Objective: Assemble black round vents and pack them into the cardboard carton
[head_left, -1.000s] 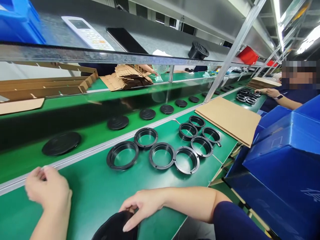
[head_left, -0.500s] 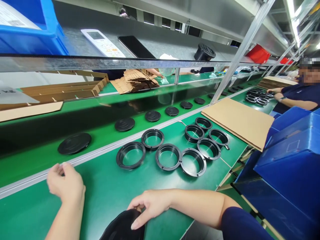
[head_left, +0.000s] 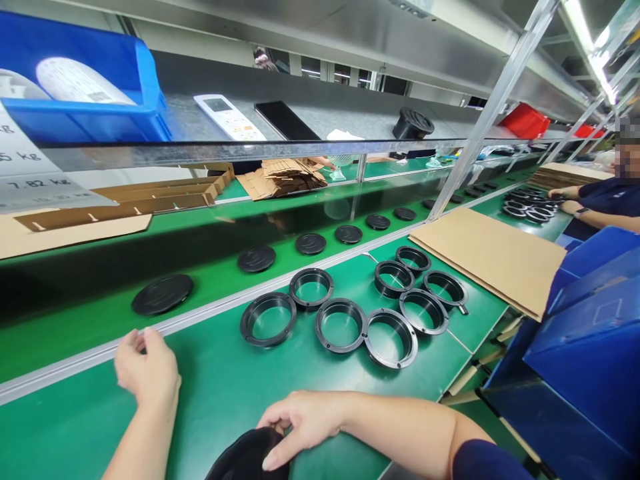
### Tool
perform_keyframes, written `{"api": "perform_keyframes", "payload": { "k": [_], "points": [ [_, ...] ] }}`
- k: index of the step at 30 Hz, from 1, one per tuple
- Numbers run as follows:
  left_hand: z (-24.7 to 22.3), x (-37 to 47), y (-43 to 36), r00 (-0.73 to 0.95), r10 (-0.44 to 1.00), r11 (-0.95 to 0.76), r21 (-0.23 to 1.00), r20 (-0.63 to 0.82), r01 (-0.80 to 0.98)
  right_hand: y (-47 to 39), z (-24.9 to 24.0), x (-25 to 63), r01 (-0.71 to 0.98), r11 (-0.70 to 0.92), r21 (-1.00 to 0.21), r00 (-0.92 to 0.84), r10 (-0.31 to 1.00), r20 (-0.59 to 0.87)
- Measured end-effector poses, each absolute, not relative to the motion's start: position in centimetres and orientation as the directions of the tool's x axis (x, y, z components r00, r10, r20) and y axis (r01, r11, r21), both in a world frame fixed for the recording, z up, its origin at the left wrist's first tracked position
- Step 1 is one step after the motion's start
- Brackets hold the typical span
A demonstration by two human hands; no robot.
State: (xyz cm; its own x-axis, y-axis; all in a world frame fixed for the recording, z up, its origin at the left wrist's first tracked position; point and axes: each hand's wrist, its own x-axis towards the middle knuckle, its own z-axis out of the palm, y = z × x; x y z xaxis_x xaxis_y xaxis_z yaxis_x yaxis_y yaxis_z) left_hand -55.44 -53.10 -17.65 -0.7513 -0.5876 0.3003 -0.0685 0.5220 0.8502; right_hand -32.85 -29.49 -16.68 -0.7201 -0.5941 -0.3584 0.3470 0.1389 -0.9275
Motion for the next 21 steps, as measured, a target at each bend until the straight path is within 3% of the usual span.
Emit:
{"api": "perform_keyframes", "payload": {
  "k": [9,14,19,21],
  "points": [
    [-16.0,-54.7,-52.3,-0.774,-0.580,0.451,0.891,0.254,-0.046,-29.6,-17.8,-33.1,0.331,0.136,-0.934,-0.734,-0.585,-0.346],
    [-16.6,-53.2,-51.2,-0.786,-0.575,0.433,0.899,0.228,-0.056,-29.7,-16.7,-31.4,0.360,0.054,-0.931,-0.768,-0.549,-0.329],
    [-16.9,-56.8,-54.6,-0.709,-0.684,0.366,0.922,0.172,-0.130,-30.1,-16.9,-31.6,0.324,-0.034,-0.946,-0.752,-0.616,-0.235],
    [-15.6,-59.3,-54.2,-0.737,-0.646,0.370,0.926,0.197,-0.077,-30.8,-16.9,-31.9,0.315,-0.006,-0.949,-0.761,-0.599,-0.249]
  ]
}}
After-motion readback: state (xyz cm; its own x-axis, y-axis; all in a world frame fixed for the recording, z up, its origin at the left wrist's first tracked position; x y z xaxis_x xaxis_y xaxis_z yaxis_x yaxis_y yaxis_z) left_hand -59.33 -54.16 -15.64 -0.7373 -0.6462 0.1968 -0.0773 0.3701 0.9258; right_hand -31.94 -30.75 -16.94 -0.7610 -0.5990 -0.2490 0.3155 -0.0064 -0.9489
